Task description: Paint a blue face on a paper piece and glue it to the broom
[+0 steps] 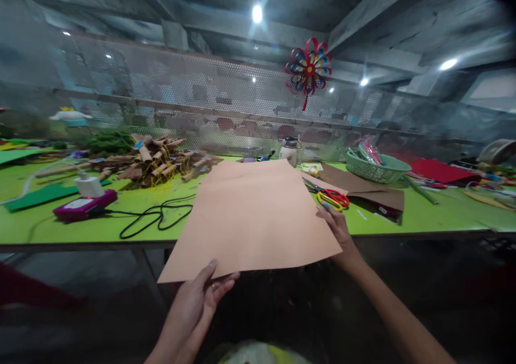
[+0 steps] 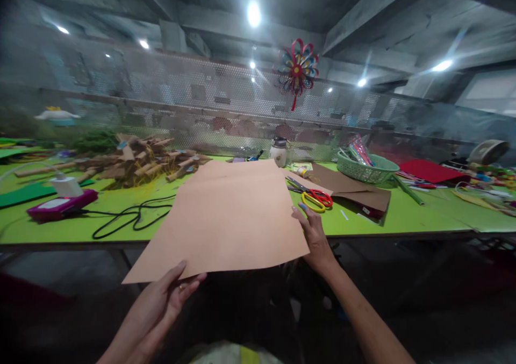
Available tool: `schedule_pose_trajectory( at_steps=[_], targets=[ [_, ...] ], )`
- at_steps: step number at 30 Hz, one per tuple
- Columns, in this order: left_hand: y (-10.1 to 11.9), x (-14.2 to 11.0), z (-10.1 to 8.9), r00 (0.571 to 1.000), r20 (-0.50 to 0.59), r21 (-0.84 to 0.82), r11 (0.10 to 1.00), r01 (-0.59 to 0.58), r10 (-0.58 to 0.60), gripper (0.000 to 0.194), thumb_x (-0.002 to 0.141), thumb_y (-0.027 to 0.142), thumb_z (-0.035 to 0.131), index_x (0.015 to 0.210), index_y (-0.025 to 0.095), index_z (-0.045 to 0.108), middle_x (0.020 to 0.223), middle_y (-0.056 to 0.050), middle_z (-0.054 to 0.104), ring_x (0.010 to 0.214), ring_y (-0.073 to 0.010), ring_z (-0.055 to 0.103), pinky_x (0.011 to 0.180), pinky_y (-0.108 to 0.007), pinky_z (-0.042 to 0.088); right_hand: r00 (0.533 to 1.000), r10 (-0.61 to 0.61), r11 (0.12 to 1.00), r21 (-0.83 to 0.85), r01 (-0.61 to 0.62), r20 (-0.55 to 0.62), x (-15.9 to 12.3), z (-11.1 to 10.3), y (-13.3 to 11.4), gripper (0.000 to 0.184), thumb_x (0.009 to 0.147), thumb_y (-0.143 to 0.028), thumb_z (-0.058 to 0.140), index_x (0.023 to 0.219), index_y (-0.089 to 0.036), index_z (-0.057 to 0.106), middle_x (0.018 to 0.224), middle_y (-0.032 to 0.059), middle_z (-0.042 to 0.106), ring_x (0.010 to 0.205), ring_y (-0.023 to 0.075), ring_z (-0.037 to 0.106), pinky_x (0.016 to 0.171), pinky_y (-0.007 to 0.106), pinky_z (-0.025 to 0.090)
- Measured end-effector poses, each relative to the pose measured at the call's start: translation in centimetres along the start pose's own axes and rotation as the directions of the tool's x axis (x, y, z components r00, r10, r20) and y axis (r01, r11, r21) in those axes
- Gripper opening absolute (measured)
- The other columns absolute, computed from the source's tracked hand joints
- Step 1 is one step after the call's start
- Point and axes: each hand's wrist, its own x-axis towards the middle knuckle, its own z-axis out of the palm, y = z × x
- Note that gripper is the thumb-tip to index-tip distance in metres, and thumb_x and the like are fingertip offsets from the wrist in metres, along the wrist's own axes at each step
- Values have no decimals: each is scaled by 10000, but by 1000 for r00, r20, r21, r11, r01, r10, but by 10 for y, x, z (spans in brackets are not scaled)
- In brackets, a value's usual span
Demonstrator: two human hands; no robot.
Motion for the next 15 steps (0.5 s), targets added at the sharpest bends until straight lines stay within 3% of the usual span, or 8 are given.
schedule_pose_trajectory(
  at_steps=[3,9,11,13,15],
  targets=[
    [1,2,1,1000,5,33,999,-19,19,204,875,36,556,1072,74,593,750,-88,738,580,-201,727,487,-221,593,988,-127,990,-52,131,82,3,-10,-6,599,904,-312,619,1477,-341,447,1492,115,443,1361,348,392,1125,616,338],
    [2,7,2,997,79,148,989,-8,-4,103,865,144,616,961,107,631,794,-107,747,665,-223,739,539,-246,588,900,-301,950,19,311,316,17,-19,-8,384,911,-414,626,1273,-289,659,1280,122,662,1304,336,481,1053,571,433],
    [5,8,-15,990,124,230,973,36,-66,212,846,289,674,859,78,659,754,-166,733,673,-275,732,534,-293,583,876,-304,950,51,308,374,16,-18,-4,346,928,-383,605,1250,-276,675,1221,126,700,1285,324,511,1035,562,446],
    [12,11,-45,985,137,336,940,52,-104,384,783,462,721,787,81,674,714,-190,717,659,-310,709,533,-333,569,868,-295,954,80,288,400,13,-19,-1,310,950,-323,567,1231,-262,684,1175,129,722,1248,300,552,1016,531,469],
    [24,19,-79,982,74,636,750,-180,172,417,697,555,756,837,168,689,768,-118,735,751,-296,699,645,-324,578,865,-289,957,98,273,410,9,-22,0,299,963,-303,539,1216,-251,689,1156,129,728,1198,277,590,1001,494,490]
  ],
)
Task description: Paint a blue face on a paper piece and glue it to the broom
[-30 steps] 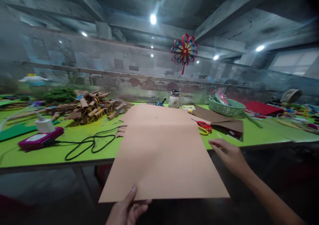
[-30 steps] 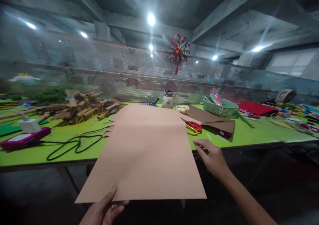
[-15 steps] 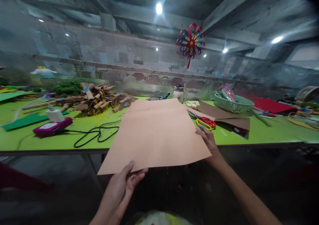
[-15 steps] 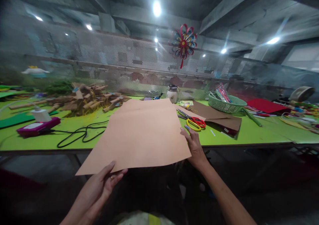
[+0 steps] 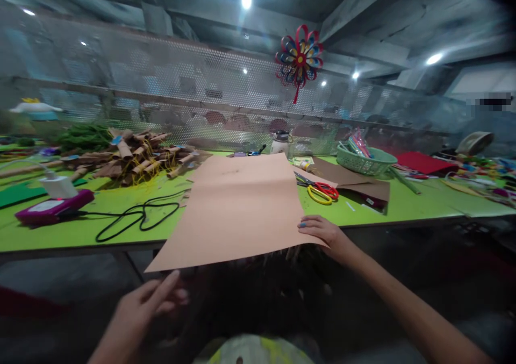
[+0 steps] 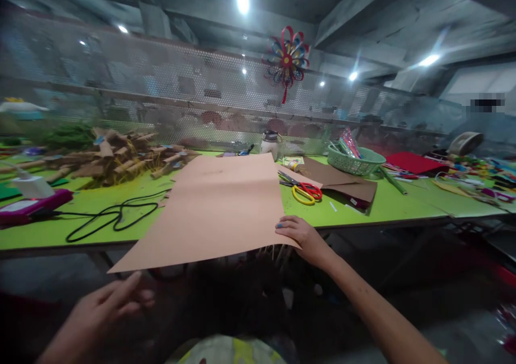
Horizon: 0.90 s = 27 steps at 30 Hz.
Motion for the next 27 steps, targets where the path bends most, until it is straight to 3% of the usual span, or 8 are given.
schedule_pose_trajectory(
  at_steps=[2,4,5,7,10,14,18,27],
  targets=[
    [-4,12,-31,937,-123,306,911,-278,327,495,634,540,790,1033,276,664,1006,-53,735,947,-317,674,911,-392,537,1000,15,1000,13,-15,0,-3,-3,-3,299,977,-315,513,1207,-248,692,1133,128,731,1142,259,619,973,460,510],
    [8,26,-51,768,-43,435,704,-561,639,615,630,483,777,1196,307,615,1282,-50,632,1206,-341,561,1133,-417,354,999,33,999,24,-33,-3,-4,-8,-8,304,986,-329,498,1204,-248,695,1104,129,731,1086,249,640,933,433,527],
    [19,34,-56,708,17,451,626,-636,706,657,642,455,768,1259,308,595,1388,-43,569,1307,-338,484,1181,-411,271,999,40,999,29,-40,-2,-5,-10,-10,305,986,-334,500,1204,-250,697,1093,129,730,1064,245,647,914,421,533],
    [47,49,-57,671,192,390,572,-722,716,705,632,387,789,1304,293,600,1456,-25,532,1380,-316,419,1199,-379,222,999,44,998,54,-44,4,-5,-14,-14,306,984,-345,508,1203,-254,701,1079,129,726,1028,238,658,879,396,540],
    [85,70,-46,690,486,209,695,-688,536,640,602,279,835,1222,216,686,1428,-74,570,1419,-324,376,1203,-393,174,998,53,992,116,-55,22,-6,-18,-16,326,995,-381,481,1197,-261,707,1071,127,721,995,227,669,851,370,539],
    [107,92,-29,662,590,136,751,-646,463,533,482,374,910,967,196,776,1196,-159,703,1227,-358,586,1111,-413,366,993,112,979,169,-117,39,-4,-21,-9,417,976,-524,462,1171,-265,724,1089,129,717,997,234,677,872,369,530],
    [106,104,-20,707,555,144,787,-600,438,337,542,434,886,774,213,780,1005,-173,744,1069,-351,659,1004,-405,471,979,179,962,192,-196,100,12,-26,2,633,796,-703,618,1197,-223,719,1121,166,714,1068,298,639,953,463,489],
    [98,121,-10,879,328,362,814,-455,345,373,587,494,813,764,170,760,819,-46,749,846,-273,638,738,-261,511,858,514,809,333,-485,1,36,-12,26,497,778,-663,631,858,-197,783,810,73,746,835,277,669,775,414,557]
  ],
)
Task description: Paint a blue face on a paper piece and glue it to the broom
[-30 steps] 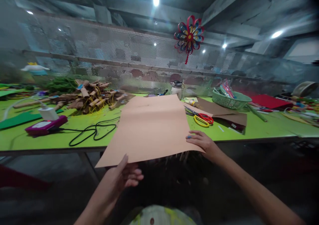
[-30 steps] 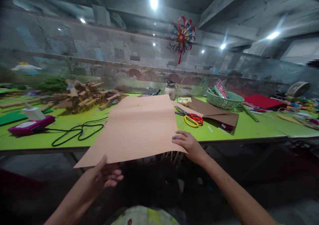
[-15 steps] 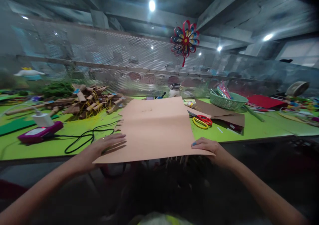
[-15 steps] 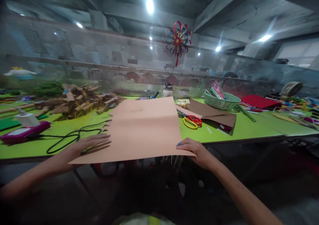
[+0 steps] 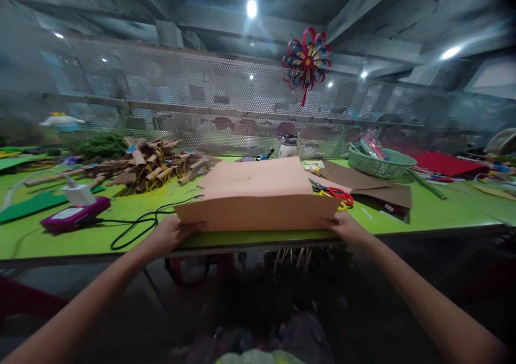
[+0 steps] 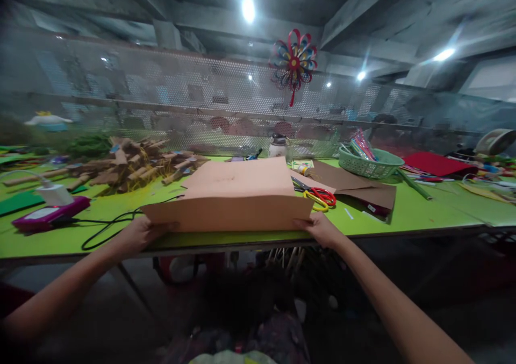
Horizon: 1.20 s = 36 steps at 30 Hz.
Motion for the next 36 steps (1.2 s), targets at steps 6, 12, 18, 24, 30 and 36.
schedule_pose_trajectory(
  at_steps=[6,12,18,24,30,36],
  targets=[
    [4,23,13,991,-110,149,985,92,-76,445,735,585,653,799,148,708,716,-33,703,660,-186,617,617,-273,465,975,161,986,54,-155,-155,9,14,3,567,746,-705,595,645,-156,694,595,46,641,589,204,591,570,308,481],
    [13,16,24,976,-207,315,940,130,-66,595,716,661,507,988,172,708,906,-49,756,860,-279,684,648,-278,460,949,202,979,9,-206,-241,7,20,-1,450,745,-614,620,665,-171,634,590,15,596,578,170,523,537,268,406],
    [15,-1,32,955,-283,505,834,224,-85,569,789,619,390,992,171,675,869,-118,738,835,-318,676,651,-321,432,941,206,963,-117,-244,-268,1,19,-6,457,772,-579,601,545,-227,416,499,-49,383,514,125,368,494,256,275],
    [13,-2,34,952,-292,645,715,270,-96,489,855,576,340,884,201,652,736,-119,694,718,-313,649,614,-328,382,948,193,902,-336,-272,-252,8,20,2,471,832,-561,526,557,-246,310,514,-71,282,495,115,311,497,264,224],
    [6,-4,36,946,-298,697,648,308,-129,506,882,582,342,958,214,680,739,-107,700,699,-319,654,620,-341,380,910,239,832,-411,-372,-340,0,26,0,385,781,-576,570,625,-226,533,485,-48,425,482,150,455,500,269,332],
    [7,-9,42,928,-354,670,662,336,-113,647,899,591,345,1403,221,510,813,-35,718,736,-293,684,656,-346,404,844,241,810,-379,-446,-479,-14,38,-3,633,806,-586,557,1265,-153,601,528,-76,461,485,152,493,569,268,435]
  ],
)
